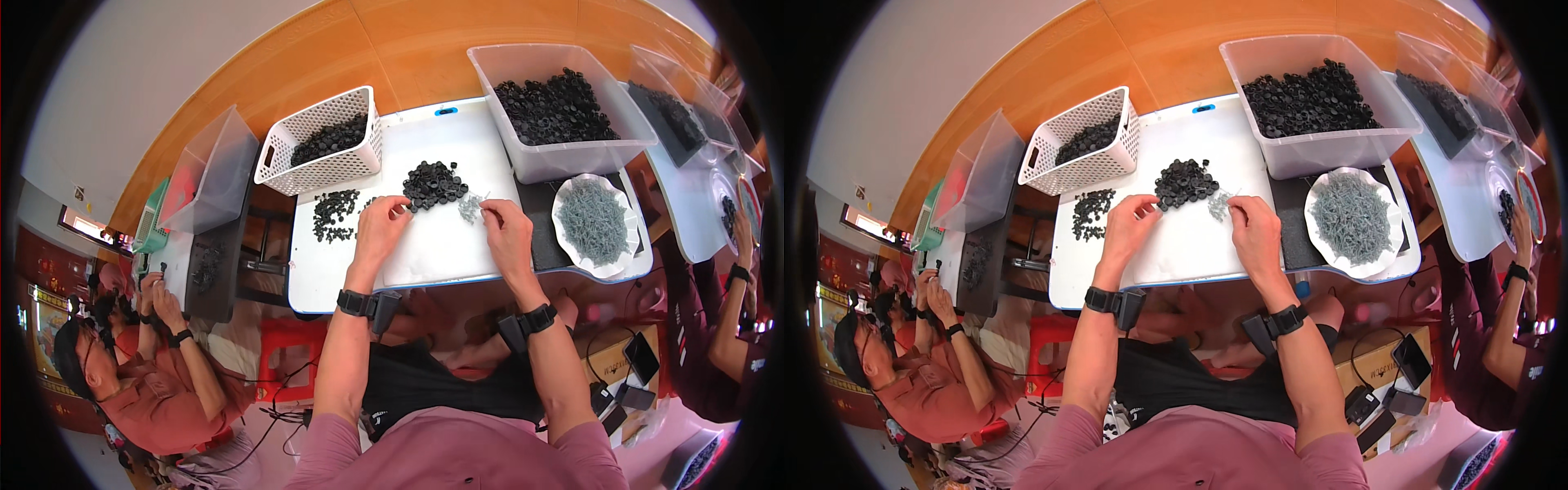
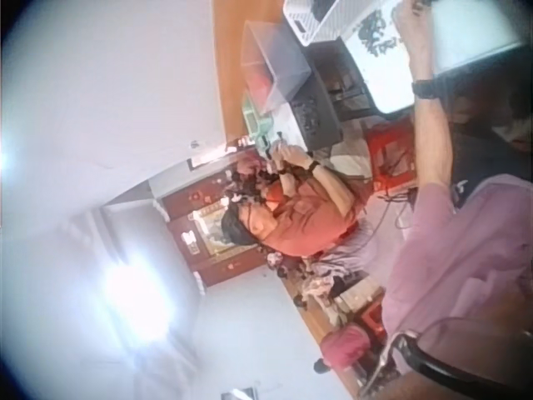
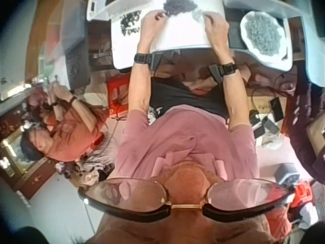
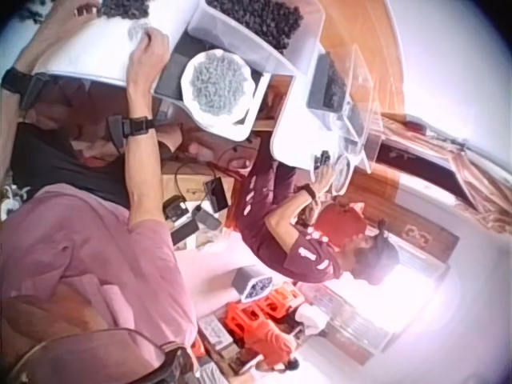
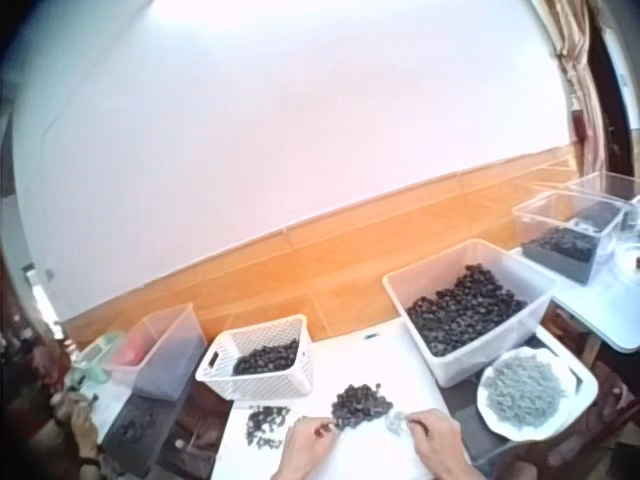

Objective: The person assembles small plastic housings by hand, inserting white internal components into black plastic housings, taking parts from plastic storage bins and placing the assembled units into a white assembly tray.

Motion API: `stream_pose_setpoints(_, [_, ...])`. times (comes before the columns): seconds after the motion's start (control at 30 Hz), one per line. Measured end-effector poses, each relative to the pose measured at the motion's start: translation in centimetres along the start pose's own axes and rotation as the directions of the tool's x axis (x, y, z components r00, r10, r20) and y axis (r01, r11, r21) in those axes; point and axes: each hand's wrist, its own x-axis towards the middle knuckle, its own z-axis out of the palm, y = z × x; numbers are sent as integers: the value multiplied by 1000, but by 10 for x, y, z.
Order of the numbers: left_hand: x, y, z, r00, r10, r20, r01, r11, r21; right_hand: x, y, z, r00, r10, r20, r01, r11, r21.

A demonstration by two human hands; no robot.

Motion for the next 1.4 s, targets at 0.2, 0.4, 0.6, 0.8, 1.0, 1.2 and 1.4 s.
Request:
stream_pose_setpoints(0.2, [-3,0,9,999,23,26,-25,995,92,-3,0,-1,1000,24,16,-24,1000,4])
stream_pose_setpoints(0.4, [-21,29,19,1000,-20,-3,20,1000,-21,-5,-2,-7,996,75,48,-78,995,66])
stream_pose_setpoints(0.6, [-35,49,57,999,-34,-12,29,953,-301,-5,-4,-3,989,-47,137,30,992,121])
stream_pose_setpoints(0.8, [-41,44,71,997,17,-79,-40,953,-302,-4,-5,-4,970,-84,228,64,993,94])
stream_pose_setpoints(1.0, [-45,45,72,989,101,-110,-124,965,-229,-5,-4,-5,966,-52,255,43,998,40])
stream_pose_setpoints(1.2, [-48,49,72,969,194,-153,-220,959,-181,-8,-4,-2,962,-70,264,69,998,12])
stream_pose_setpoints(1.4, [-48,46,73,962,223,-157,-248,955,-164,-10,-2,0,958,-143,249,143,990,18])
